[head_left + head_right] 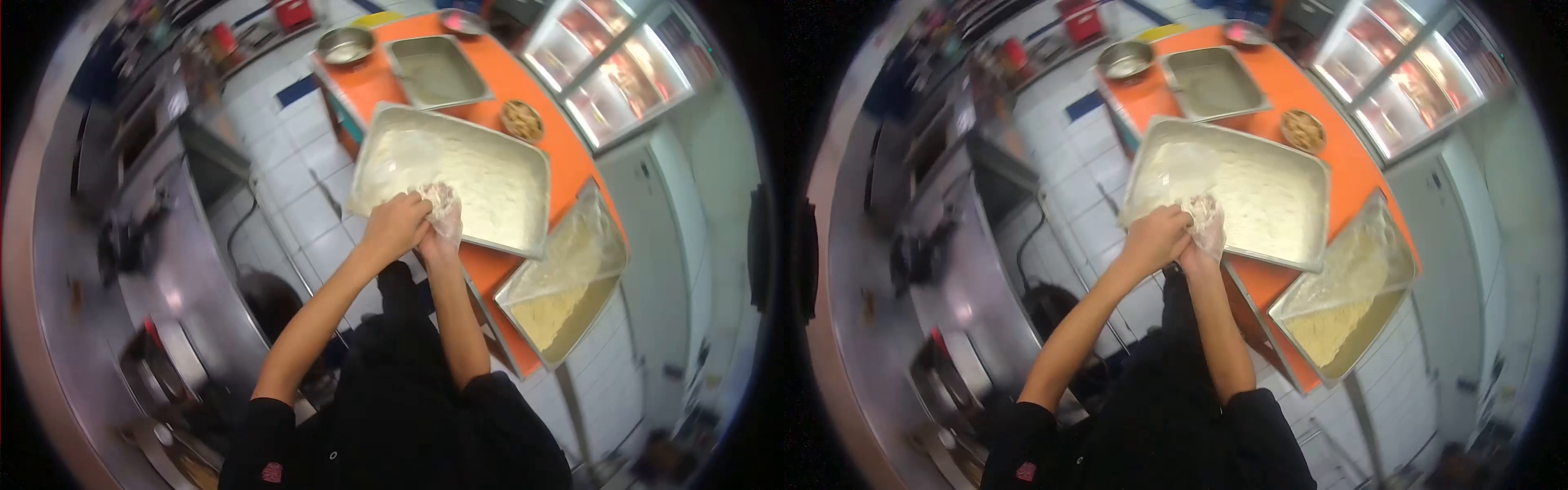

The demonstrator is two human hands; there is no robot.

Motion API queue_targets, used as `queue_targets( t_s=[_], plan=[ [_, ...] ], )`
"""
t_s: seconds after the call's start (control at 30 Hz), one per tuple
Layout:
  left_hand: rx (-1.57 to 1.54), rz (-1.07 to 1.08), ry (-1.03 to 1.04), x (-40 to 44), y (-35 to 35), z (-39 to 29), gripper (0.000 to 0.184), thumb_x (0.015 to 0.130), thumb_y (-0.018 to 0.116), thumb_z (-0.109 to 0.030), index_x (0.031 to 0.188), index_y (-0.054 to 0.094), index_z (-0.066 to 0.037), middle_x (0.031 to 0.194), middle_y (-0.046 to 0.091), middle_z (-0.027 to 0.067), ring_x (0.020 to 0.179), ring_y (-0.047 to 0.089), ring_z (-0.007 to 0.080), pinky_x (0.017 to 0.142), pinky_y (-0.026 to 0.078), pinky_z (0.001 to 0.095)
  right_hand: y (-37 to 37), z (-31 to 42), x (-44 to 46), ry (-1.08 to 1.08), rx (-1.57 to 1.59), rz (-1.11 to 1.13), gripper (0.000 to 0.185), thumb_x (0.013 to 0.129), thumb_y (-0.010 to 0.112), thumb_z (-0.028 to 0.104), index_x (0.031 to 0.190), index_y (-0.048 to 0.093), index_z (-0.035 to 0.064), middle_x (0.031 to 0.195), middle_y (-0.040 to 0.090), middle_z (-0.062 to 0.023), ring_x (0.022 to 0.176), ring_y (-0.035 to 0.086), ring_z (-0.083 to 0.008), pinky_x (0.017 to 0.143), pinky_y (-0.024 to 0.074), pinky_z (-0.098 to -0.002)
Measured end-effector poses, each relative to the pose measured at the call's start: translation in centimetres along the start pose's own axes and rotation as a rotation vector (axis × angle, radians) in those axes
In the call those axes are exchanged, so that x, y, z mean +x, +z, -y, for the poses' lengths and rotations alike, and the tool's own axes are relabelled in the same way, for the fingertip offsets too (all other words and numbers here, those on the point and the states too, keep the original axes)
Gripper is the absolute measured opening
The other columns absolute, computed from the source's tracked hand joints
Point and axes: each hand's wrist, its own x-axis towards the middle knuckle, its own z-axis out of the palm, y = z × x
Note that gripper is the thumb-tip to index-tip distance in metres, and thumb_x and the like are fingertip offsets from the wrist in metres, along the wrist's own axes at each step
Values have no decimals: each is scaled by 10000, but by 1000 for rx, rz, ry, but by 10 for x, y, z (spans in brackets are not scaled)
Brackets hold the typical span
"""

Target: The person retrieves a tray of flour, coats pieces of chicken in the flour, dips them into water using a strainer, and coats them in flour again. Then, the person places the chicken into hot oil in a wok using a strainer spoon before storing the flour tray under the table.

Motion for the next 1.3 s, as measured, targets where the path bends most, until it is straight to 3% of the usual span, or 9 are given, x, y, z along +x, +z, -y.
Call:
queue_targets(
  t_s=[0.3, 0.5, 0.57, 0.7, 0.8, 0.87, 0.93, 1.13, 1.3],
  plan=[
    [-11, 369, 125, 132, 123, 1, 131, 659, 626, -4, 789, 620, 9, 785, 633, 227, 766, 629, 422, 676, 495, 463, -59, 66, 40, -217, -212, -269, 445, 997, 568, 100, 1419, 428, 70, 1132, 580, -49, 981, 553, -104, 754, 463, -235],
    [58, 298, 79, 210, 150, 24, 68, 753, 588, -34, 748, 619, 26, 784, 637, 270, 755, 641, 455, 677, 507, 512, -13, 158, -15, 111, -621, -166, 604, 1015, 551, 164, 1552, 298, 53, 1407, 507, -97, 1180, 546, -144, 936, 472, -302],
    [203, 390, -12, 224, 150, 41, 208, 728, 693, -27, 932, 678, 9, 916, 694, 224, 822, 683, 406, 721, 534, 461, -15, 204, -35, 222, -920, 66, 644, 1006, 574, 167, 1574, 275, 107, 1590, 339, -149, 1375, 452, -240, 1105, 398, -364],
    [-341, 636, -210, 177, 113, 36, 499, 768, 763, -62, 1243, 614, -32, 1235, 656, 170, 937, 699, 326, 796, 563, 409, -86, 249, 3, -336, -1304, -446, 585, 952, 628, 147, 1483, 413, 25, 1474, 470, -208, 1361, 465, -313, 1094, 402, -385],
    [-463, 167, -406, 132, 63, 61, 691, 798, 816, -198, 1368, 489, 13, 1291, 571, 190, 1085, 606, 265, 920, 509, 404, -120, 277, 58, -539, -1641, -512, 491, 952, 630, 239, 1339, 519, -43, 1348, 538, -256, 1279, 507, -359, 1041, 412, -448],
    [207, -250, -426, 101, 44, 115, 601, 887, 732, -334, 1295, 516, 51, 1243, 577, 207, 1164, 562, 328, 982, 463, 433, -120, 287, 82, -450, -1955, -619, 493, 964, 602, 331, 1245, 551, -71, 1291, 563, -276, 1235, 526, -393, 1006, 423, -474],
    [79, -153, -812, 71, 53, 176, 590, 928, 671, -377, 1277, 519, 74, 1281, 555, 250, 1181, 543, 367, 978, 456, 446, -109, 296, 98, -381, -2242, -663, 518, 976, 573, 387, 1201, 562, -79, 1268, 575, -287, 1214, 541, -405, 992, 432, -482],
    [-227, -194, -723, 9, 66, 214, 448, 946, 629, -327, 1201, 582, 39, 1153, 671, 231, 1035, 631, 384, 904, 481, 456, -161, 276, 123, -408, -2116, -769, 616, 1008, 429, 506, 1073, 617, -78, 1047, 657, -328, 1021, 640, -461, 897, 475, -530],
    [-746, -230, -868, -102, 35, 201, 243, 915, 664, -184, 1039, 652, 25, 927, 704, 101, 849, 665, 181, 752, 515, 358, -197, 262, 100, -297, -2282, -689, 589, 1013, 423, 477, 1044, 628, -75, 990, 670, -310, 964, 644, -463, 870, 477, -509]
  ],
)
